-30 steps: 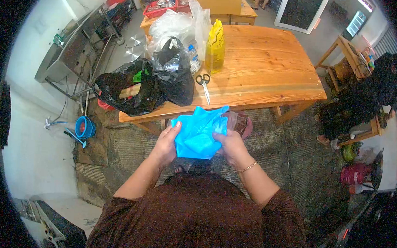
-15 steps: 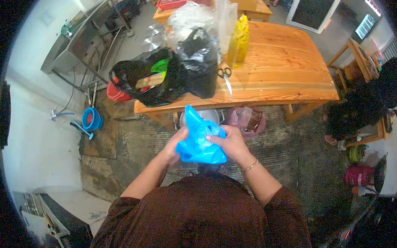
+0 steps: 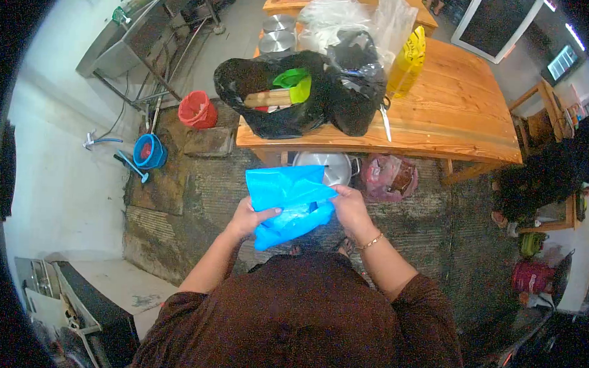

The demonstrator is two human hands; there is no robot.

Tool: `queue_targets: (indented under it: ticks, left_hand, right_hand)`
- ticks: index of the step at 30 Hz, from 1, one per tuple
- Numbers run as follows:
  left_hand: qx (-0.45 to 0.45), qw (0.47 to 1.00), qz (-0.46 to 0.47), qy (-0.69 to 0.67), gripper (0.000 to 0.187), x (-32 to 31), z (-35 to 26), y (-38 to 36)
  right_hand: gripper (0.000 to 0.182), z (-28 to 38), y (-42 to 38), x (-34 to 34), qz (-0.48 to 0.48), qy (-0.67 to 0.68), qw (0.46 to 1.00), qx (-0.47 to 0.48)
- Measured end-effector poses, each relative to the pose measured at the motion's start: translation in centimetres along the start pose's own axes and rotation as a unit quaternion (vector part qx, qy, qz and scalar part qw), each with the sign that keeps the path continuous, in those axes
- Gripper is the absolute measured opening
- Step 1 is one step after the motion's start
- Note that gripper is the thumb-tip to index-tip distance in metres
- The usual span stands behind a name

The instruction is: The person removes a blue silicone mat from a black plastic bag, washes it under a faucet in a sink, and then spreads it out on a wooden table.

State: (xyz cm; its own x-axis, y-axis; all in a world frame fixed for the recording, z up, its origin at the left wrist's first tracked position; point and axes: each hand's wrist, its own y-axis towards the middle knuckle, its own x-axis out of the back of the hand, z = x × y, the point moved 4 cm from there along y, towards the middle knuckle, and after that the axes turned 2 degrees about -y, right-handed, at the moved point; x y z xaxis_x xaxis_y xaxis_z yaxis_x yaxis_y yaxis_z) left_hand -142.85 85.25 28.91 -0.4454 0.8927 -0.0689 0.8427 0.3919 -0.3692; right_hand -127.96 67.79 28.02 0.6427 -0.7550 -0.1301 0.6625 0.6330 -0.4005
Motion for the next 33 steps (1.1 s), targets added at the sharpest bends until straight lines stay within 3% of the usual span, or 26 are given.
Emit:
queue_targets:
  ticks: [2,4,7,11,16,19,23,25,28,33]
  left_hand:
    - [0.028,0.999,0.005,-0.044,0.031,1.5,0.9,-0.3]
    - [0.086,0.980,-0.017,-0.176,0.031,3.2,2.4,-0.6]
    - [0.074,0.973,-0.042,-0.213,0.031,5.4,2.9,-1.3]
    - [0.039,0.974,-0.108,-0.197,0.033,9.2,3.8,-2.5]
    - [0.056,0.961,-0.182,-0.199,0.041,12.9,6.1,-4.9]
    - [0.038,0.953,-0.200,-0.224,0.044,13.5,7.5,-5.5]
    - [0.052,0.953,-0.202,-0.221,0.041,15.4,6.8,-6.4]
    - [0.108,0.956,-0.143,-0.232,0.038,16.3,6.4,-6.8]
    - [0.129,0.957,-0.156,-0.210,0.034,17.2,6.4,-7.2]
    - [0.142,0.970,-0.154,-0.124,0.030,17.6,6.9,-5.9]
  right_hand:
    - [0.009,-0.5,0.3,-0.3,-0.019,0.034,0.999,-0.015]
    - [0.011,-1.0,0.4,-0.7,-0.019,0.154,0.984,-0.081]
    - [0.014,-0.9,0.3,-2.9,0.048,0.092,0.986,-0.129]
    - [0.016,-1.1,0.3,-5.5,0.059,0.095,0.984,-0.141]
    - [0.024,-0.2,0.8,-7.5,0.106,0.296,0.941,-0.122]
    - [0.023,1.3,1.2,-8.9,0.132,0.346,0.920,-0.128]
    - [0.022,1.9,2.3,-8.0,0.058,0.167,0.982,-0.062]
    - [0.019,2.5,2.6,-7.5,0.054,0.154,0.985,-0.056]
    - [0.020,5.2,2.0,-7.1,0.002,0.097,0.995,0.011]
    - [0.021,8.5,0.9,-7.3,0.032,0.089,0.992,0.081]
